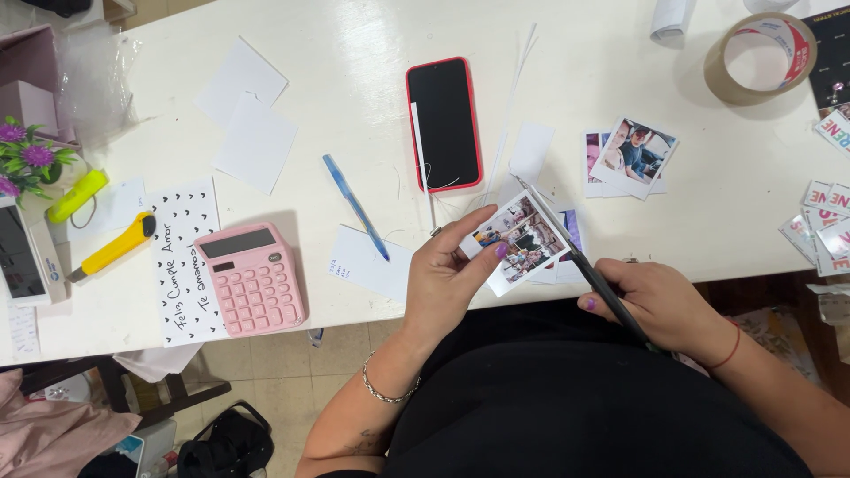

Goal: The person uses scissors to cut individual photos from a printed sheet. They trim the edges of each photo, separate them, and arrange them into a small stack on the table.

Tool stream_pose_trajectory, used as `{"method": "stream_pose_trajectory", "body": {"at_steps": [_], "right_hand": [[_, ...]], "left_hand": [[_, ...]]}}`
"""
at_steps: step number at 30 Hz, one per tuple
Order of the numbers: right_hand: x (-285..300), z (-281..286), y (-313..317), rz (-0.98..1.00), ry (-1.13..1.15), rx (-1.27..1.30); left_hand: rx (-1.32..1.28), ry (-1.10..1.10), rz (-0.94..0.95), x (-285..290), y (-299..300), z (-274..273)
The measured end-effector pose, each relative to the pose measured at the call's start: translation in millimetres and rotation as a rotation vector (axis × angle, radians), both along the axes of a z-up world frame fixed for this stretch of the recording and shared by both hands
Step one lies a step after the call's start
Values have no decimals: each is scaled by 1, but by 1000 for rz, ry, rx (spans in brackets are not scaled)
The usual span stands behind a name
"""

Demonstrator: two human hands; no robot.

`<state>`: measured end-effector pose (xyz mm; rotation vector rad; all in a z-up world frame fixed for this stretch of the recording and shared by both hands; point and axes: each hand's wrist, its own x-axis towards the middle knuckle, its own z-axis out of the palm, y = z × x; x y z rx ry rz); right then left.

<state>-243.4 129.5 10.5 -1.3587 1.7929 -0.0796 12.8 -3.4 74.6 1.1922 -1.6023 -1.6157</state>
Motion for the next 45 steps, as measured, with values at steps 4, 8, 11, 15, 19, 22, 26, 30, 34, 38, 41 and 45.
{"method": "stream_pose_trajectory", "body": {"at_steps": [4, 8, 11, 15, 19, 22, 26, 30, 34, 38, 41, 45], "right_hand": [[-1, -4, 3, -30, 6, -4], [2, -2, 4, -8, 35, 24], [5, 0, 5, -20, 27, 66], [8, 0, 5, -35, 19, 127], [9, 8, 6, -46, -4, 164], [9, 12, 7, -358, -321, 16], [30, 26, -18, -690, -515, -384], [14, -1, -31, -898, -612, -602], [-49, 2, -50, -835, -407, -679], [-81, 12, -57, -821, -60, -629], [-89, 13, -49, -754, 163, -639], [-83, 13, -30, -725, 184, -726]], "left_hand": [[69, 10, 17, 0, 2, -3], [116, 34, 35, 0, 6, -14], [182, 72, 56, 0, 11, -24], [251, 23, 68, 2, 14, -33], [365, 123, 70, 1, 14, -38], [316, 122, 92, -1, 13, -45], [211, 284, 89, -21, 20, -49], [255, 315, 28, -36, 25, -64], [157, 138, -103, -27, 8, -33], [-679, -294, -325, -20, -9, -57], [-778, -562, -502, -17, -17, -66], [-808, -643, -642, -20, -23, -62]]}}
